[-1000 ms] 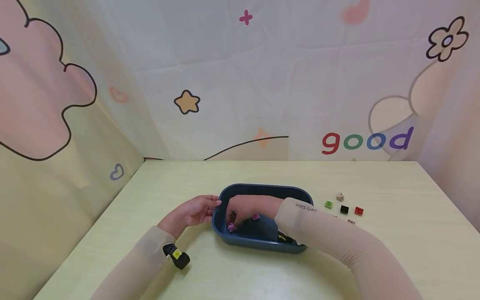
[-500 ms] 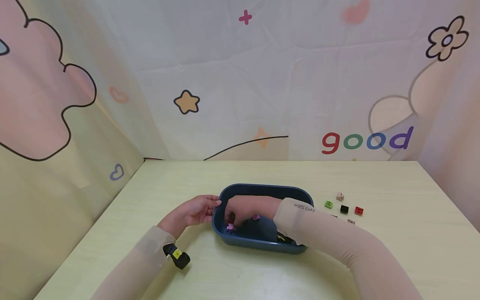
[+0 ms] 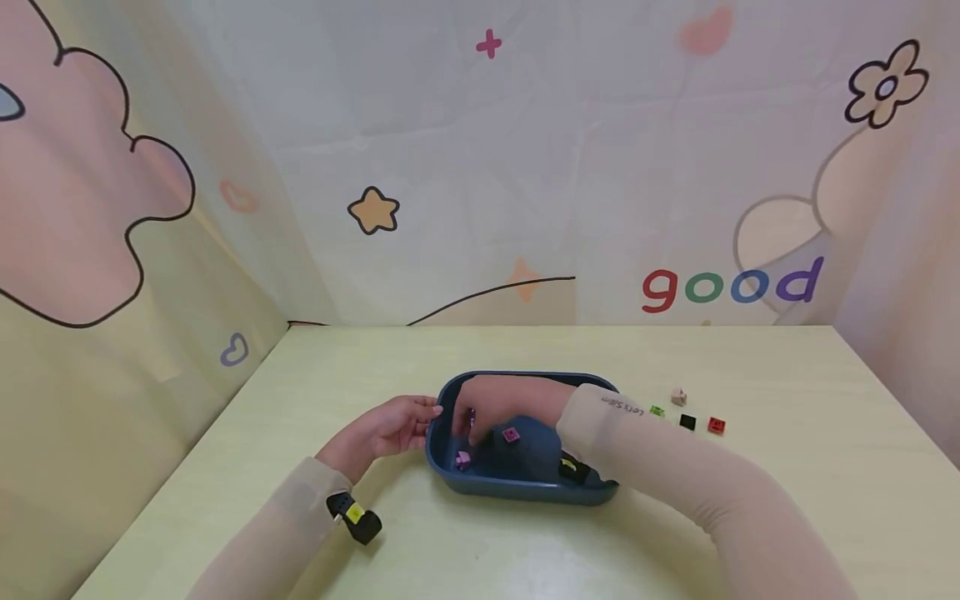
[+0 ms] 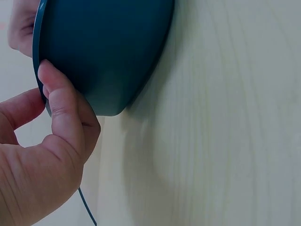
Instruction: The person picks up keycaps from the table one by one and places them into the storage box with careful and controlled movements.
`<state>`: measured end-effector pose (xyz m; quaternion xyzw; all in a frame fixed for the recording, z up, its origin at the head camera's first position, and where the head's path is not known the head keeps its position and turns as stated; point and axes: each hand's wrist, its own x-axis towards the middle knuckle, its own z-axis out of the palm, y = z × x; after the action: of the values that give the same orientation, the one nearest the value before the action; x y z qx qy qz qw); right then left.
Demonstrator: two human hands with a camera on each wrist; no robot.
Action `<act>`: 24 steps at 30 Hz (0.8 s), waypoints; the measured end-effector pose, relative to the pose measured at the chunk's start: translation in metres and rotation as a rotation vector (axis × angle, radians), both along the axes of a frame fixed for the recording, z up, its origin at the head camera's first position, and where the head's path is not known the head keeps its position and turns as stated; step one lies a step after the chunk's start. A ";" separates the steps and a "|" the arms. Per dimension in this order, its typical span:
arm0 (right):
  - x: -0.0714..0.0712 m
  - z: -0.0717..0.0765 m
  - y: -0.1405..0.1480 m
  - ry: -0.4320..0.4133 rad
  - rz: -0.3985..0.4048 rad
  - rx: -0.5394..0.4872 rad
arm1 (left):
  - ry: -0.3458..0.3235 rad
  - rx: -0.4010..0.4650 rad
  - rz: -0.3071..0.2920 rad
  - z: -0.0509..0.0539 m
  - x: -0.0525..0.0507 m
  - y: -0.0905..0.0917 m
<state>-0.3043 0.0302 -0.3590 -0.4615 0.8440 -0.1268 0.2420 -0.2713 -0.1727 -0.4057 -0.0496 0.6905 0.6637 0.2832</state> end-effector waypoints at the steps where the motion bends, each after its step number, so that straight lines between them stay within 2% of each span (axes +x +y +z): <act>1: -0.001 0.004 0.004 0.009 -0.010 -0.012 | -0.002 -0.002 0.001 -0.001 0.000 0.000; 5: -0.004 0.027 0.030 0.053 -0.029 -0.068 | -0.002 -0.022 0.011 -0.003 0.000 0.001; 11: -0.006 0.055 0.083 0.100 -0.145 -0.130 | -0.006 -0.039 0.034 -0.003 0.001 -0.001; 15: -0.002 0.069 0.119 0.135 -0.235 -0.152 | -0.005 -0.042 0.033 0.000 0.001 0.000; 19: 0.005 0.076 0.150 0.165 -0.313 -0.148 | -0.001 -0.037 0.018 0.001 0.001 0.000; 24: 0.015 0.075 0.185 0.190 -0.385 -0.140 | 0.003 -0.029 0.008 -0.001 0.002 0.000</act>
<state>-0.2893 0.2150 -0.2839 -0.3175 0.9247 -0.1849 0.0999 -0.2696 -0.1725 -0.4064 -0.0555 0.7005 0.6548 0.2785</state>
